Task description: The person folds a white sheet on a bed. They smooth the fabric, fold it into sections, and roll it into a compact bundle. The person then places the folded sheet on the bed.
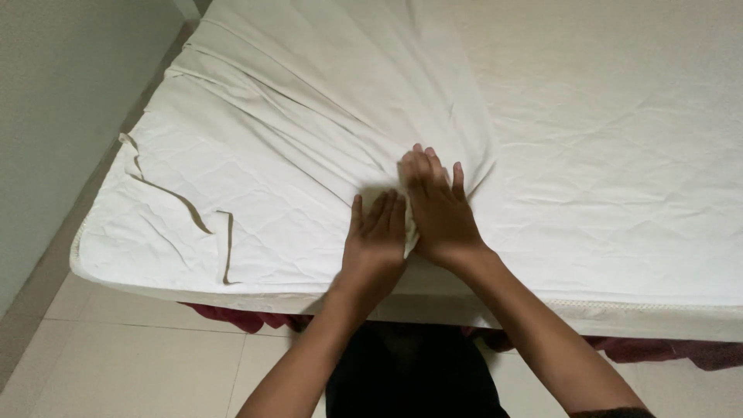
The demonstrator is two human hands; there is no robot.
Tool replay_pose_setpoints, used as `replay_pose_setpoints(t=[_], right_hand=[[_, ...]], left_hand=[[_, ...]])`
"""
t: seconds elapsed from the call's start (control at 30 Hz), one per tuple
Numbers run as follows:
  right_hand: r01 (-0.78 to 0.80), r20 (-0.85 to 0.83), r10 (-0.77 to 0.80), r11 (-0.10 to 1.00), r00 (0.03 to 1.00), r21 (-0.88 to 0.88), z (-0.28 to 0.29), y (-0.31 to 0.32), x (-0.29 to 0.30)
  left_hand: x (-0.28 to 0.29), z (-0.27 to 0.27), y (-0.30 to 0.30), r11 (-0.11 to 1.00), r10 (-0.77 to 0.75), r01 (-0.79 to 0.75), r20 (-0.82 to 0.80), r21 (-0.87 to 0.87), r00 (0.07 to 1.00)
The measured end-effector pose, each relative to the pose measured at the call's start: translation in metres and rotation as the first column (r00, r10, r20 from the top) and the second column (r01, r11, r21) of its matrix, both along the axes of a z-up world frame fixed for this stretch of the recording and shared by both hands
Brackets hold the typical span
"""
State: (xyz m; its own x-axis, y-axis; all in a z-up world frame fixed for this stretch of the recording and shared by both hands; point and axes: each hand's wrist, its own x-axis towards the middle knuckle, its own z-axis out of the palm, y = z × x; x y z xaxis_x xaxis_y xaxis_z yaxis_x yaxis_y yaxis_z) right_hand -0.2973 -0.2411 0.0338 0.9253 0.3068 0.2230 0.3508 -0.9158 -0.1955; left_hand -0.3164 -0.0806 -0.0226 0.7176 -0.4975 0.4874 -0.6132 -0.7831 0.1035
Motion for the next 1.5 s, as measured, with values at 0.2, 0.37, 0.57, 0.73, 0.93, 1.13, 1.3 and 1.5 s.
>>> replay_pose_setpoints(t=[0.2,0.37,0.57,0.73,0.93,1.13,1.3,1.5], right_hand=[[-0.018,-0.011,0.017,0.999,1.0,-0.038,-0.037,-0.012,0.006],[-0.002,0.01,0.003,0.993,1.0,-0.117,-0.029,-0.026,-0.005],[0.064,-0.004,-0.064,0.998,0.998,0.02,-0.028,-0.062,-0.018],[0.193,-0.146,-0.176,0.975,0.973,0.112,-0.004,-0.086,-0.036],[0.242,-0.144,-0.227,0.966,0.963,0.093,-0.012,-0.128,-0.055],[0.315,-0.283,-0.296,0.949,0.912,0.022,-0.009,-0.145,-0.065],[0.274,-0.457,-0.184,0.951,0.87,0.14,0.012,-0.126,-0.07],[-0.122,-0.133,0.166,0.95,0.977,0.288,0.041,-0.082,-0.085]], left_hand=[[0.028,0.073,0.024,1.0,0.005,-0.007,-0.177,-0.01,0.984],[0.058,0.044,0.042,0.994,0.081,-0.07,-0.148,0.082,0.986],[0.031,0.027,0.017,0.993,-0.013,0.016,-0.027,0.116,1.0],[0.007,0.024,-0.024,0.993,-0.063,0.047,0.143,0.109,0.988],[-0.016,0.028,-0.072,0.978,-0.139,0.169,0.221,-0.119,0.965],[-0.007,0.004,-0.085,0.99,-0.118,0.129,0.18,-0.048,0.977],[-0.008,0.014,-0.053,0.98,-0.165,0.176,0.114,-0.095,0.98],[0.008,0.016,-0.01,0.971,-0.134,0.122,-0.046,-0.207,0.99]])
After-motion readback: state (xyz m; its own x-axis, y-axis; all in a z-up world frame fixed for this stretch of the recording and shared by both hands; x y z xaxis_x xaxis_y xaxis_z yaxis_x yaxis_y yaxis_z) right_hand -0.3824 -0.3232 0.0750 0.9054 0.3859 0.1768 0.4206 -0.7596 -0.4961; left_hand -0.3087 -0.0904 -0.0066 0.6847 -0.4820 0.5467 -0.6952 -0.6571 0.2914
